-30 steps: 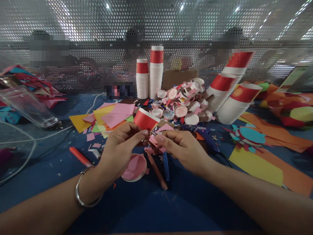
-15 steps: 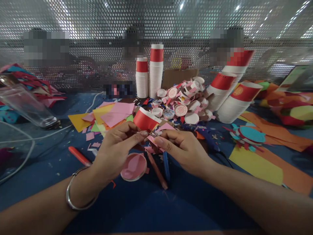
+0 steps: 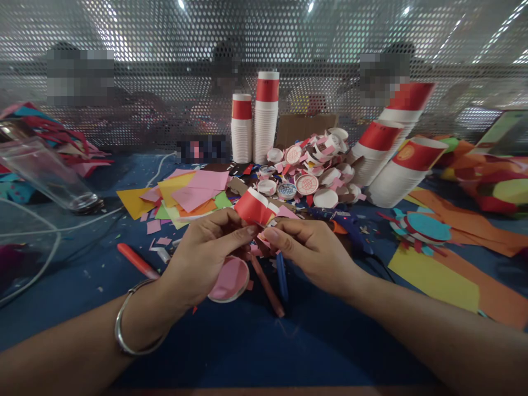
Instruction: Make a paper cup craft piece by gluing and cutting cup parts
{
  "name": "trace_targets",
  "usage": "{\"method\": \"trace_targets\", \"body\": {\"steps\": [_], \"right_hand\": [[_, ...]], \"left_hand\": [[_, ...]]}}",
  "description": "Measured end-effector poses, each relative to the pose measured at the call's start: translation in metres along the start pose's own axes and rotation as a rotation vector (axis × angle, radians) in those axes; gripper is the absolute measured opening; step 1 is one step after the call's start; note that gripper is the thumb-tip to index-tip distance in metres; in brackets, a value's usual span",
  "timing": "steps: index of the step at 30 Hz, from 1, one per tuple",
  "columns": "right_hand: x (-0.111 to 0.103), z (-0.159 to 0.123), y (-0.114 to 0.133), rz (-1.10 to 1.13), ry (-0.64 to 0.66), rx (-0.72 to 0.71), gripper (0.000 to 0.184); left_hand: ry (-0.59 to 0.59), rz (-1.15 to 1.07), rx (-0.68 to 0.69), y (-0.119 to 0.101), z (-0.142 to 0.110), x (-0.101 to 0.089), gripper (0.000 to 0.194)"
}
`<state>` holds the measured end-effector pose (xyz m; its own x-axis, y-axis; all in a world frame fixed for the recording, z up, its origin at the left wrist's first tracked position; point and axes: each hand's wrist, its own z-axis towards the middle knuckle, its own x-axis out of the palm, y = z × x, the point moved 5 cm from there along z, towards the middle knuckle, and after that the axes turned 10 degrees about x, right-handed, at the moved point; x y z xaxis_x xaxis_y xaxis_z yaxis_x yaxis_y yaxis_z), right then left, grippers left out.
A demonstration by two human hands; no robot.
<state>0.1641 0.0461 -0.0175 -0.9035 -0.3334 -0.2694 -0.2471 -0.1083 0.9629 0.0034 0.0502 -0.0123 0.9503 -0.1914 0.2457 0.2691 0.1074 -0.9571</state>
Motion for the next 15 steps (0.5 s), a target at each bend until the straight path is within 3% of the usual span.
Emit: {"method": "trace_targets", "body": {"steps": [9,15], "right_hand": [[0.0013,0.0036,-0.0033,0.109,0.035,0.015,0.055],[0.0014,0.0052,-0.0079,0.126,0.042,0.049,0.055]], "left_hand": [[-0.031,-0.01,-0.037,0.0027,-0.0046,-0.0022,0.015],[-0.122,-0.115,-0.057,0.0001,-0.0044,-0.0065,0.018]]}}
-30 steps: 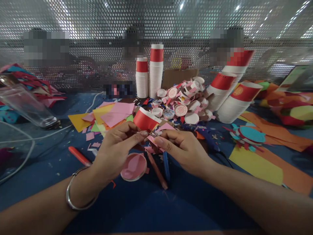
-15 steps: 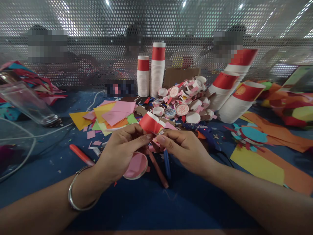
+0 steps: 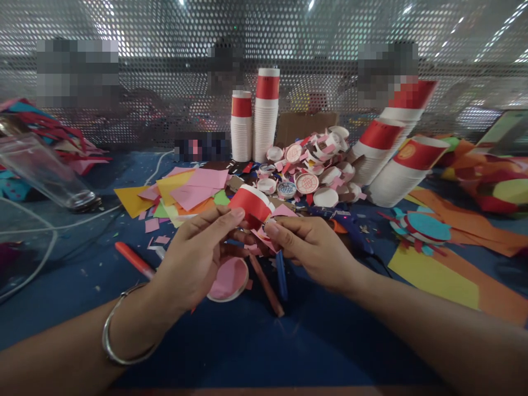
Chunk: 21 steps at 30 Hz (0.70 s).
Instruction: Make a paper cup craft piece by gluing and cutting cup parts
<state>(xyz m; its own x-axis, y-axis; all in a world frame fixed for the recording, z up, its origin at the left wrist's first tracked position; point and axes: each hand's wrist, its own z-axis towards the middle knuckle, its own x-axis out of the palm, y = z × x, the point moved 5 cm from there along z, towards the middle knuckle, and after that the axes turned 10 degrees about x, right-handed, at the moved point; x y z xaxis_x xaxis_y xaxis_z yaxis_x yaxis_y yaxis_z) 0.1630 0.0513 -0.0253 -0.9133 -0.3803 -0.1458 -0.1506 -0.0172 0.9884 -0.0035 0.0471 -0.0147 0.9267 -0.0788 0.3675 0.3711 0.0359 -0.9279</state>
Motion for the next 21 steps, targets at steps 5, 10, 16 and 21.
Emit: {"method": "trace_targets", "body": {"steps": [5,10,16,21], "right_hand": [[0.0033,-0.0002,-0.0019,0.034,0.006,0.028,0.055],[0.0036,0.0004,-0.004,0.07,0.016,0.05,0.052],[0.003,0.0019,-0.0031,0.088,0.026,0.029,0.051],[0.0037,0.0015,-0.0024,0.127,0.028,0.042,0.053]], "left_hand": [[-0.055,0.018,0.032,0.0005,-0.0017,-0.0014,0.022],[-0.073,-0.035,0.061,0.0054,-0.0037,0.0007,0.024],[-0.069,-0.052,0.058,0.007,-0.0035,0.0005,0.025],[-0.023,-0.016,0.067,0.0064,-0.0004,0.0009,0.025]]}}
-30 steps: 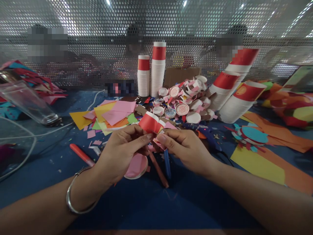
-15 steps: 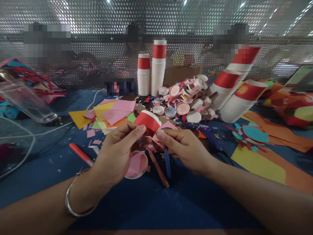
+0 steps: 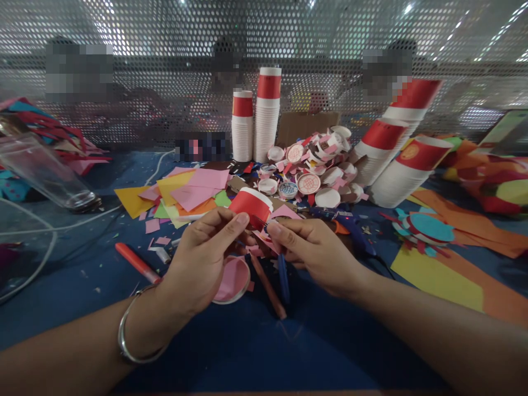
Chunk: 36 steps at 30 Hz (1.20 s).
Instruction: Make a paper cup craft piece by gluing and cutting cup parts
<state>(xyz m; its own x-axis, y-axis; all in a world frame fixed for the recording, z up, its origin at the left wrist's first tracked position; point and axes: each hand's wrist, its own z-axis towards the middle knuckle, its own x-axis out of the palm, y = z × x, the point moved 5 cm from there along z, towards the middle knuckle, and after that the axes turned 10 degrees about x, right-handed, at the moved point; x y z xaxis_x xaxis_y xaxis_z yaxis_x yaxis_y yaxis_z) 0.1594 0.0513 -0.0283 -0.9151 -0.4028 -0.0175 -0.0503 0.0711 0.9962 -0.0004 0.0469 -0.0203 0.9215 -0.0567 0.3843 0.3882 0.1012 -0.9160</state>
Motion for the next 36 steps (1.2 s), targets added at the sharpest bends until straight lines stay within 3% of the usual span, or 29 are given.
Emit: {"method": "trace_targets", "body": {"steps": [9,18,36], "right_hand": [[-0.001,0.0003,-0.0001,0.017,-0.001,0.02,0.053],[0.0001,-0.0014,-0.0002,0.034,0.014,-0.002,0.053],[0.0001,-0.0019,-0.0019,0.013,-0.009,0.009,0.053]], "left_hand": [[0.011,0.051,0.037,0.0008,0.0,0.001,0.018],[0.067,0.231,0.179,-0.0007,-0.0018,0.0,0.014],[0.045,0.113,0.064,-0.0021,-0.0003,0.0027,0.02]]}}
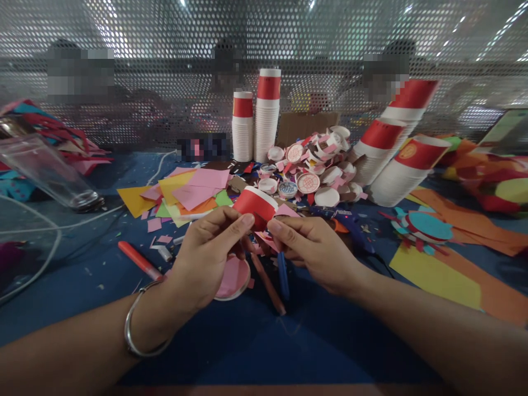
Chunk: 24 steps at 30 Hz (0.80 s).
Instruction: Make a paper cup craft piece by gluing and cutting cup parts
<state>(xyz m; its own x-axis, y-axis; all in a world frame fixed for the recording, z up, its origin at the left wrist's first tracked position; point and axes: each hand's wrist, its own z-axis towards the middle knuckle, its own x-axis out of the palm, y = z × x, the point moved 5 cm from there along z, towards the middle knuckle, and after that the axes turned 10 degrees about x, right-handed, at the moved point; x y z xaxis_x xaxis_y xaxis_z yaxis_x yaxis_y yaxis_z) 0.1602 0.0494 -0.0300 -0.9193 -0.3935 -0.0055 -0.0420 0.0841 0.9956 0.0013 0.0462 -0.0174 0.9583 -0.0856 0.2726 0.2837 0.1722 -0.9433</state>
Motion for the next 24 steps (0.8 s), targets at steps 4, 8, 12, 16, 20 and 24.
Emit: {"method": "trace_targets", "body": {"steps": [4,8,12,16,20,24], "right_hand": [[0.0,0.0,-0.002,0.026,-0.013,0.021,0.053],[0.001,-0.001,-0.002,0.047,-0.022,0.032,0.054],[0.001,-0.002,-0.002,0.028,-0.037,0.04,0.055],[0.002,-0.001,-0.002,0.013,-0.042,0.039,0.056],[0.005,0.0,-0.001,0.059,-0.029,0.043,0.057],[0.005,0.0,0.0,0.104,-0.011,0.033,0.056]], "left_hand": [[-0.03,-0.062,-0.053,0.0,0.002,0.001,0.026],[-0.03,-0.04,-0.021,0.002,0.001,0.002,0.023],[0.074,0.05,0.023,0.006,-0.003,0.007,0.021],[0.091,0.094,0.038,0.006,-0.006,0.008,0.022],[0.036,0.032,-0.008,0.008,-0.007,0.005,0.02],[-0.007,-0.051,-0.068,0.011,-0.006,0.004,0.022]]}}
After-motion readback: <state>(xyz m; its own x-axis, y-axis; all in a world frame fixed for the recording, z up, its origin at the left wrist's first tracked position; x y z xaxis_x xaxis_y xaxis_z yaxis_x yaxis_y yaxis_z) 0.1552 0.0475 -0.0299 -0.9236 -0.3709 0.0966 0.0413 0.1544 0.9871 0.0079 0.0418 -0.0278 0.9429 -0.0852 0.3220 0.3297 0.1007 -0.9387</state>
